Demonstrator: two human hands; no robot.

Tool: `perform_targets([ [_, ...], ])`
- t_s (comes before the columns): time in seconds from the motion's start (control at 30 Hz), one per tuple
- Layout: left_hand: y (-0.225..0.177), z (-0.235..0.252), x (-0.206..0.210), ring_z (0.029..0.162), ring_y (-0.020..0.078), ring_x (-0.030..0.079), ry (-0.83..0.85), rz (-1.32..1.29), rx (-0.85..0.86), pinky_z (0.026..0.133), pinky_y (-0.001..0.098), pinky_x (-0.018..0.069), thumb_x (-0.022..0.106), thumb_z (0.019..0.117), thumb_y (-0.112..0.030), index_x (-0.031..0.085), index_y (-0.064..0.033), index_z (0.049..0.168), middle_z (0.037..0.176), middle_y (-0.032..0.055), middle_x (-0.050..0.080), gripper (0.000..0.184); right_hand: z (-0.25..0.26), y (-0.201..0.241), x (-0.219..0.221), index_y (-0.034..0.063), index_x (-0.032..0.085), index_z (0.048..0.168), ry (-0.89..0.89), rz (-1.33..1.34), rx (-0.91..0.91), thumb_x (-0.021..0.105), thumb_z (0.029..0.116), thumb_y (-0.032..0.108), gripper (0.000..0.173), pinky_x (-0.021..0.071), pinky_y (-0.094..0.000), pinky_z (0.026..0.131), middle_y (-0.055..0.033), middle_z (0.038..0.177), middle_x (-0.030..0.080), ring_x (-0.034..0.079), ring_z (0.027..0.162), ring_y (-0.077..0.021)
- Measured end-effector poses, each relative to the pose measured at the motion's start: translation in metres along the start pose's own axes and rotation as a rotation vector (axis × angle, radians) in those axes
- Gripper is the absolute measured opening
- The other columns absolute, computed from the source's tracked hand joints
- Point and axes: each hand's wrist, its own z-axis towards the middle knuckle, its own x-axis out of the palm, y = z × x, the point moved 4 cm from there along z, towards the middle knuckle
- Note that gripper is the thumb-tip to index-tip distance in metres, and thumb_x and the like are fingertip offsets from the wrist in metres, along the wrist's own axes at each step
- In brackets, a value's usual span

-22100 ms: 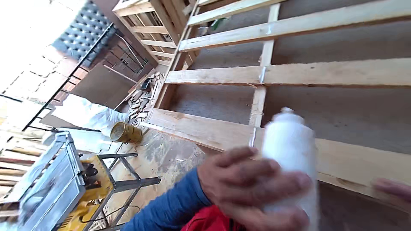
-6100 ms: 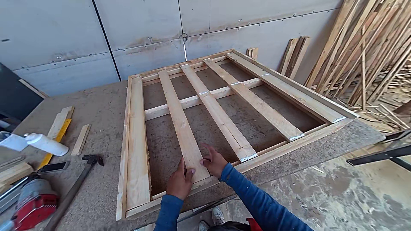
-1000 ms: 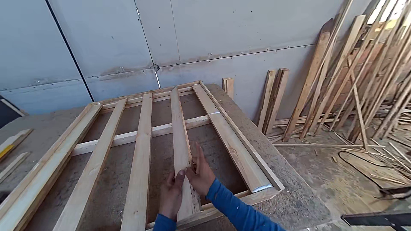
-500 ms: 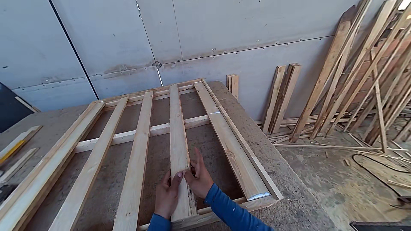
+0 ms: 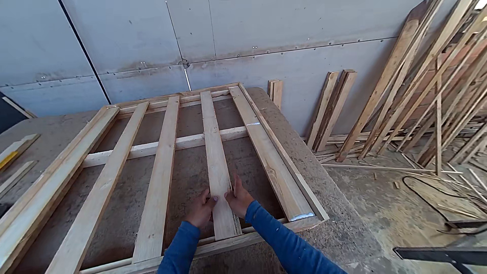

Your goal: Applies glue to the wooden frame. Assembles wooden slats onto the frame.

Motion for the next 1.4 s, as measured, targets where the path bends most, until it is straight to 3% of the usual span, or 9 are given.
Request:
perform_targets([
  [0.13, -0.004, -0.027, -0.011, 0.094, 0.0263, 0.076, -0.006, 0.143, -0.062, 0.08, 0.0444, 0.0654, 0.056, 0.1059, -0.025, 0.037, -0.0053, 0.155, 0.115, 0.0168, 0.072, 0.056, -0.028, -0.008, -0.001, 0.0075, 0.012, 0.164, 0.06, -0.073, 0.015, 0.057, 0.1031, 0.024, 0.078, 0.051, -0.0474, 0.107, -0.0186, 0.137, 0.064, 0.065, 0.124, -0.028],
  [0.27, -0.01, -0.097, -0.003, 0.092, 0.0286, 0.073, 0.045, 0.259, -0.076, 0.084, 0.0483, 0.0621, 0.064, 0.1029, -0.021, 0.042, -0.0078, 0.154, 0.109, 0.0175, 0.072, 0.057, -0.08, -0.011, 0.004, 0.0143, 0.014, 0.163, 0.042, 0.004, 0.01, 0.068, 0.0983, 0.02, 0.085, 0.0567, -0.0564, 0.096, -0.0198, 0.126, 0.069, 0.071, 0.109, -0.034],
  [0.43, -0.001, -0.097, 0.003, 0.086, 0.0237, 0.075, 0.036, 0.166, 0.036, 0.079, 0.0424, 0.0636, 0.064, 0.101, -0.011, 0.056, -0.0043, 0.138, 0.103, 0.0135, 0.075, 0.039, -0.082, -0.015, 0.006, 0.0134, 0.019, 0.162, -0.025, 0.105, -0.062, 0.071, 0.0955, 0.015, 0.084, 0.0605, -0.0516, 0.087, -0.0172, 0.115, 0.073, 0.074, 0.096, -0.0295],
  [0.6, 0.004, -0.099, 0.004, 0.086, 0.0204, 0.076, 0.027, 0.225, 0.061, 0.083, 0.0402, 0.0637, 0.065, 0.1007, -0.01, 0.059, -0.0005, 0.133, 0.099, 0.0124, 0.076, 0.034, -0.086, -0.017, 0.009, 0.0116, 0.014, 0.162, -0.024, 0.07, -0.062, 0.071, 0.0961, 0.014, 0.087, 0.061, -0.0498, 0.085, -0.0149, 0.11, 0.073, 0.074, 0.09, -0.0277],
  [0.93, 0.007, -0.101, 0.002, 0.084, 0.0204, 0.074, 0.029, 0.249, 0.002, 0.081, 0.0402, 0.0619, 0.066, 0.101, -0.016, 0.059, -0.0011, 0.123, 0.094, 0.0111, 0.074, 0.028, -0.088, -0.023, 0.009, 0.0144, 0.02, 0.162, -0.023, 0.223, -0.077, 0.068, 0.0968, 0.01, 0.081, 0.061, -0.0474, 0.084, -0.0171, 0.113, 0.072, 0.073, 0.093, -0.0278],
  [1.07, 0.01, -0.099, 0.0, 0.081, 0.0206, 0.075, -0.028, 0.225, 0.044, 0.078, 0.0408, 0.0638, 0.069, 0.0988, -0.017, 0.059, -0.0051, 0.131, 0.092, 0.0083, 0.075, 0.036, -0.086, -0.026, 0.005, 0.0176, 0.021, 0.162, -0.002, 0.294, -0.041, 0.067, 0.0979, 0.008, 0.079, 0.062, -0.0492, 0.082, -0.0179, 0.115, 0.072, 0.074, 0.094, -0.0294],
  [1.2, 0.012, -0.1, -0.006, 0.087, 0.0205, 0.075, -0.146, 0.182, 0.093, 0.08, 0.0417, 0.0641, 0.072, 0.0965, -0.013, 0.055, -0.0088, 0.141, 0.101, 0.0082, 0.075, 0.048, -0.086, -0.03, 0.004, 0.0188, 0.02, 0.161, 0.007, 0.355, 0.002, 0.067, 0.0899, -0.002, 0.088, 0.0631, -0.0482, 0.081, -0.0162, 0.119, 0.072, 0.075, 0.096, -0.0292],
  [1.3, 0.009, -0.101, -0.004, 0.074, 0.018, 0.072, -0.119, 0.272, 0.095, 0.073, 0.0382, 0.063, 0.075, 0.0945, -0.016, 0.058, -0.0071, 0.136, 0.087, 0.0064, 0.074, 0.046, -0.087, -0.028, 0.0, 0.0159, 0.017, 0.162, 0.021, 0.367, -0.006, 0.069, 0.0838, -0.007, 0.096, 0.0629, -0.0463, 0.083, -0.0168, 0.121, 0.071, 0.075, 0.096, -0.028],
  [1.4, 0.004, -0.099, -0.003, 0.075, 0.0195, 0.074, -0.055, 0.246, 0.04, 0.075, 0.0379, 0.0646, 0.073, 0.096, -0.013, 0.059, -0.0039, 0.129, 0.086, 0.009, 0.074, 0.037, -0.084, -0.025, 0.0, 0.0168, 0.016, 0.162, 0.033, 0.339, -0.001, 0.067, 0.0837, -0.007, 0.096, 0.0627, -0.047, 0.082, -0.017, 0.119, 0.072, 0.075, 0.095, -0.0285],
])
